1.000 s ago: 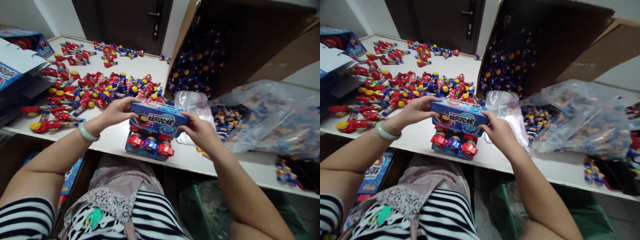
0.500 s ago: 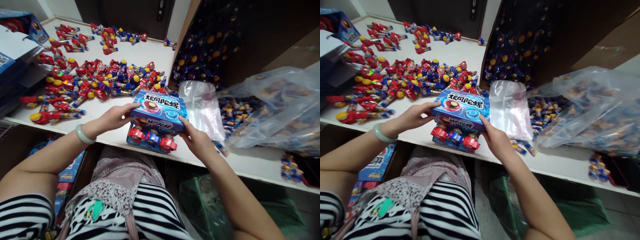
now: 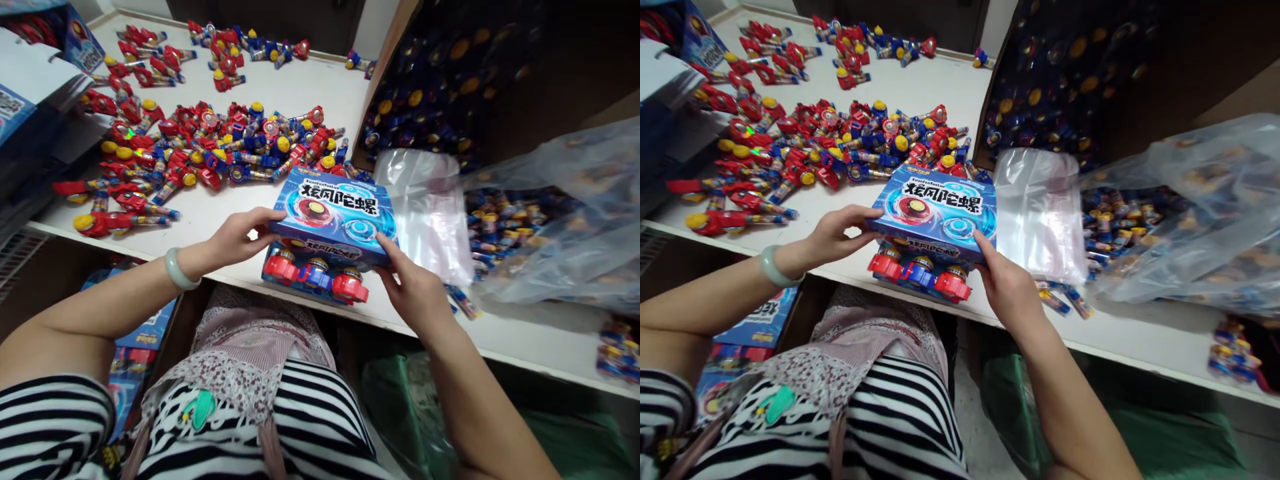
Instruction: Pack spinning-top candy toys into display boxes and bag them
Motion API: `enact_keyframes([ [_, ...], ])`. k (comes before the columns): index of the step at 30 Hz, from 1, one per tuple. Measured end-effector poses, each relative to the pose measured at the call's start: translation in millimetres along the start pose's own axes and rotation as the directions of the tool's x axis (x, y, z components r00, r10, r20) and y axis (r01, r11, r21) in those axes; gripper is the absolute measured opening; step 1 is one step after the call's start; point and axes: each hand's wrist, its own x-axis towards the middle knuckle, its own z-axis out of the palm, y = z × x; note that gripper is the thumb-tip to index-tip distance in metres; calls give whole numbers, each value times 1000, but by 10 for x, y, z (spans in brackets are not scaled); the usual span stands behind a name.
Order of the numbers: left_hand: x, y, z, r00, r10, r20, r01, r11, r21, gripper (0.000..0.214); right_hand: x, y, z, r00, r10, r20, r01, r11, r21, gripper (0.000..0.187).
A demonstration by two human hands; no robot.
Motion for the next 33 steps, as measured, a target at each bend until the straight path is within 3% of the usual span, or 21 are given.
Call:
enact_keyframes([
  [2, -5, -15, 8, 1000, -28, -10, 27, 998, -60, 33, 7, 5, -13, 999, -1, 35, -1, 997, 79, 59],
  [5, -14, -9, 17, 995, -62, -82, 61, 998, -22, 33, 9, 11, -29, 997, 35, 74, -44, 990, 130, 62],
  [9, -89, 33, 76, 981, -186, 51, 192, 971, -144, 28, -69, 68, 68, 993, 38, 110, -48, 995, 85, 60],
  [13, -235, -46, 206, 997, -49, 67, 48, 999, 20, 18, -223, 114, 330, 991, 86, 107, -86, 996, 1, 58],
  [16, -346, -130, 309, 1000, -5, 19, 4, 998, 70, 21, -307, 88, 508, 992, 58, 112, -70, 993, 100, 57],
  [19, -401, -143, 340, 999, -31, -18, 31, 999, -7, 22, -326, 57, 566, 991, 114, 73, -125, 976, 178, 56],
  [22, -338, -179, 255, 984, -178, 21, 179, 960, -216, 23, -368, 107, 481, 989, 112, 92, -131, 963, 236, 57],
  [24, -206, -301, 184, 947, -321, 24, 305, 872, -383, 32, -471, 200, 411, 988, 140, 72, -155, 940, 304, 64],
  [27, 117, -632, 213, 853, -522, -19, 416, 702, -578, 46, -711, 337, 454, 956, 286, 65, -290, 889, 354, 77],
  [30, 491, -948, 503, 744, -665, 60, 504, 501, -704, 45, -895, 312, 721, 944, 278, 176, -321, 894, 313, 62],
  [33, 777, -1055, 897, 630, -751, 199, 534, 232, -813, 53, -946, 141, 1018, 957, 244, 158, -278, 926, 256, 39],
])
